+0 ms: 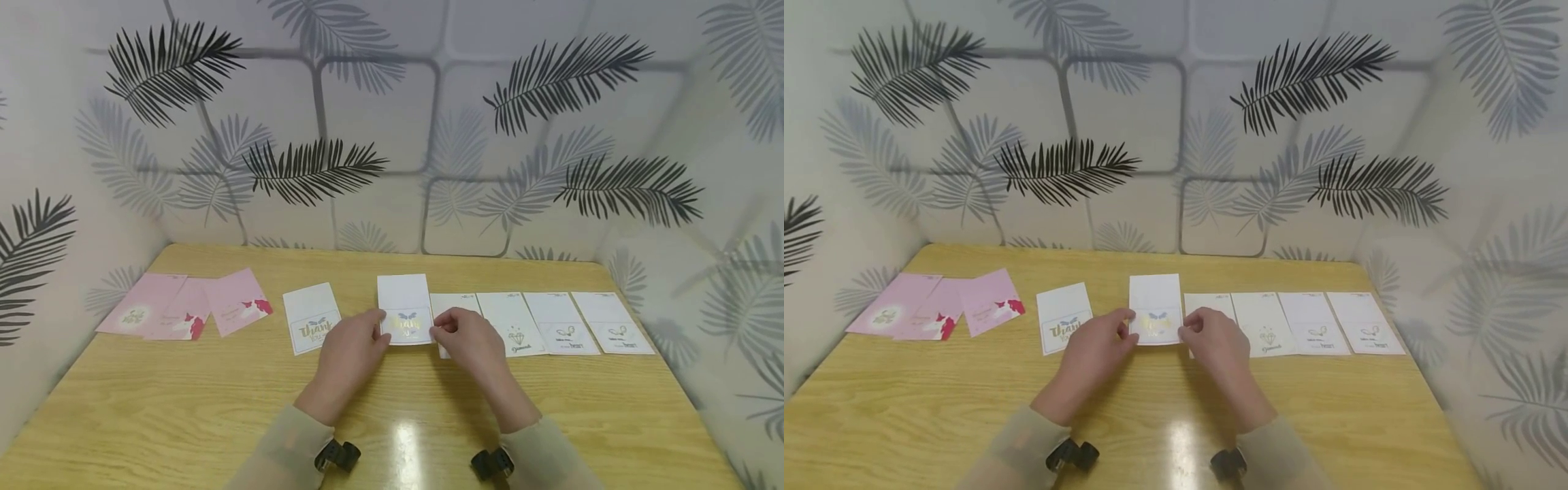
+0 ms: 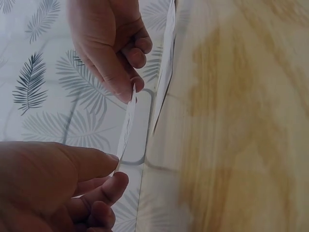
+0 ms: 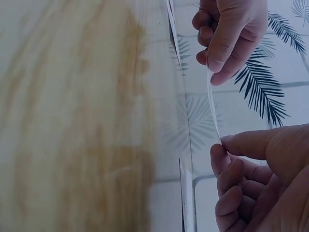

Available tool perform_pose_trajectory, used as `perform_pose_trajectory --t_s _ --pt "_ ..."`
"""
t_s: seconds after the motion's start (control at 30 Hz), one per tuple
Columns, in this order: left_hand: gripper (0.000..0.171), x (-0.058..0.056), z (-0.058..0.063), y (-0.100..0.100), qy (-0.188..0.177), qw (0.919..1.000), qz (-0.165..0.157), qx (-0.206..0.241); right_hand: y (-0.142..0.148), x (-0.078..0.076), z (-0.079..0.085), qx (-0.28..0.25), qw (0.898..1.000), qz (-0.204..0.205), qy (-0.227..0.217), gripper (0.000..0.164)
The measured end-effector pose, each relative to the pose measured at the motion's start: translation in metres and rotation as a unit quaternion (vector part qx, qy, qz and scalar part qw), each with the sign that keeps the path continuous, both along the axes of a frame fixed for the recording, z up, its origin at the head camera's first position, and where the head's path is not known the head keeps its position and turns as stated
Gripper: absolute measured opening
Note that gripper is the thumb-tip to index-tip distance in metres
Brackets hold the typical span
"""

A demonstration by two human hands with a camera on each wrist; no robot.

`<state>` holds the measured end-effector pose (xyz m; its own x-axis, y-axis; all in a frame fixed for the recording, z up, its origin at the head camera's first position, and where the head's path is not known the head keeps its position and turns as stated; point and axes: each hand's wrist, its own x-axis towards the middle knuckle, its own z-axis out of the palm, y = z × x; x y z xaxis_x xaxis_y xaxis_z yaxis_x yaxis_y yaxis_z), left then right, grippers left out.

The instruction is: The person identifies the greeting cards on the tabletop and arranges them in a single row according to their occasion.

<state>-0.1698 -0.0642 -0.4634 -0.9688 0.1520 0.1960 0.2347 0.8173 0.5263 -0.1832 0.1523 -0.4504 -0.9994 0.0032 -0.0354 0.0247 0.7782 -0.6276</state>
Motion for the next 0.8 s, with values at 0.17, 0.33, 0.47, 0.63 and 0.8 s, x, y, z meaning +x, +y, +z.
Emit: perform_pose_trajectory --t_s 0.17,0.33,0.47,0.63,0.8 --pt "0.034 0.0019 -0.003 0.0011 0.003 0.9999 -0.01 -0.009 0.0011 0.0008 -0.0012 0.026 1.0 0.006 -0.004 0.011" --pt "0.032 0.0031 -0.0048 0.0014 0.001 0.9995 -0.019 -0.025 0.0013 0.0002 -0.002 0.04 0.999 0.009 -0.018 0.01" --pt "0.033 0.003 -0.0066 0.0023 -0.014 0.999 -0.021 -0.038 0.002 -0.0007 -0.0036 0.047 0.998 0.017 -0.024 0.01" --pt "0.031 0.0026 -0.0101 0.003 -0.011 0.9983 -0.024 -0.052 0.0028 -0.0019 -0.0051 0.056 0.998 0.022 -0.024 0.01" --pt "0.031 0.0024 -0.0103 0.0033 -0.005 0.9974 -0.021 -0.068 0.0019 -0.0018 -0.0054 0.062 0.997 0.026 -0.026 0.009"
